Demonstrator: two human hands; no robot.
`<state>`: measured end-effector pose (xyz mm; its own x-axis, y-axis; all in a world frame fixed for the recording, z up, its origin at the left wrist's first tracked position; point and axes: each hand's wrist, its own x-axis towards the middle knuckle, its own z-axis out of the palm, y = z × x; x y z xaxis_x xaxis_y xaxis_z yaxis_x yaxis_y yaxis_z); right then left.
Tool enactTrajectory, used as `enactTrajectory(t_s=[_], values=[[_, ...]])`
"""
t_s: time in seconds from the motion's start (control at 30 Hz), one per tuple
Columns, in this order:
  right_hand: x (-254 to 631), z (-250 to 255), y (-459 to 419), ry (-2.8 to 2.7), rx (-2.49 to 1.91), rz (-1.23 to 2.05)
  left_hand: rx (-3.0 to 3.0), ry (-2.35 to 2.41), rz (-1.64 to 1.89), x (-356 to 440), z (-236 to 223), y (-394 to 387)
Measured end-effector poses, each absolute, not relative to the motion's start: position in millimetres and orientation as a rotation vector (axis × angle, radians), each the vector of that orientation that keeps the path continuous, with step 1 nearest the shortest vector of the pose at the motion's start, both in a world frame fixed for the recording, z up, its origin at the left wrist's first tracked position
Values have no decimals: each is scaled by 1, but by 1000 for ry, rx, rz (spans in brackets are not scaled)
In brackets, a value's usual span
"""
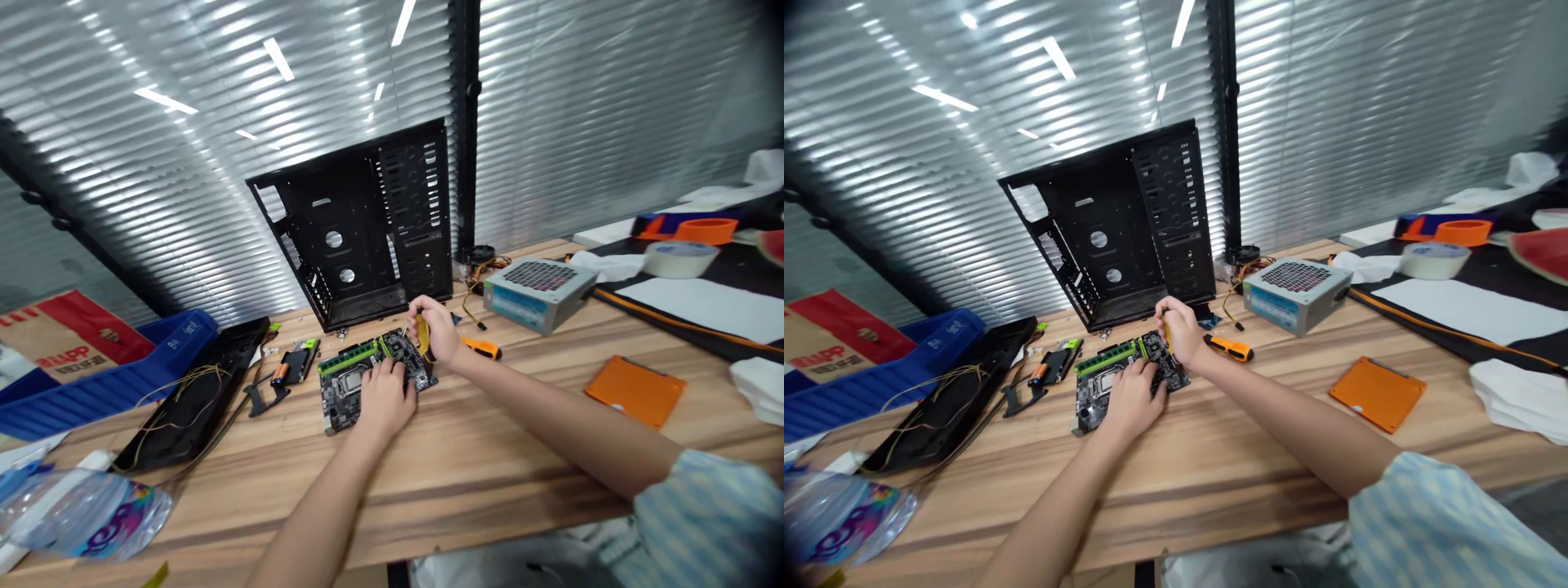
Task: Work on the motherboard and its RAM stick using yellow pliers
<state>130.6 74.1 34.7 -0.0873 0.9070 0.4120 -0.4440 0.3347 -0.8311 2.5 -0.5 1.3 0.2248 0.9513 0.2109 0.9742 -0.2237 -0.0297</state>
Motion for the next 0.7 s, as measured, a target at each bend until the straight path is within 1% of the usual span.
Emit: enactTrajectory(t_s=[0.2, 0.43, 0.7], values=[[120, 31, 81, -1335, -589, 1089, -2358, -1849, -239, 1, 0, 1], [130, 31, 85, -1261, -509, 1244, -2389, -1854, -239, 0, 1, 2], [137, 32, 82, -1298, -447, 1240, -2401, -1849, -233, -3, 1, 3]])
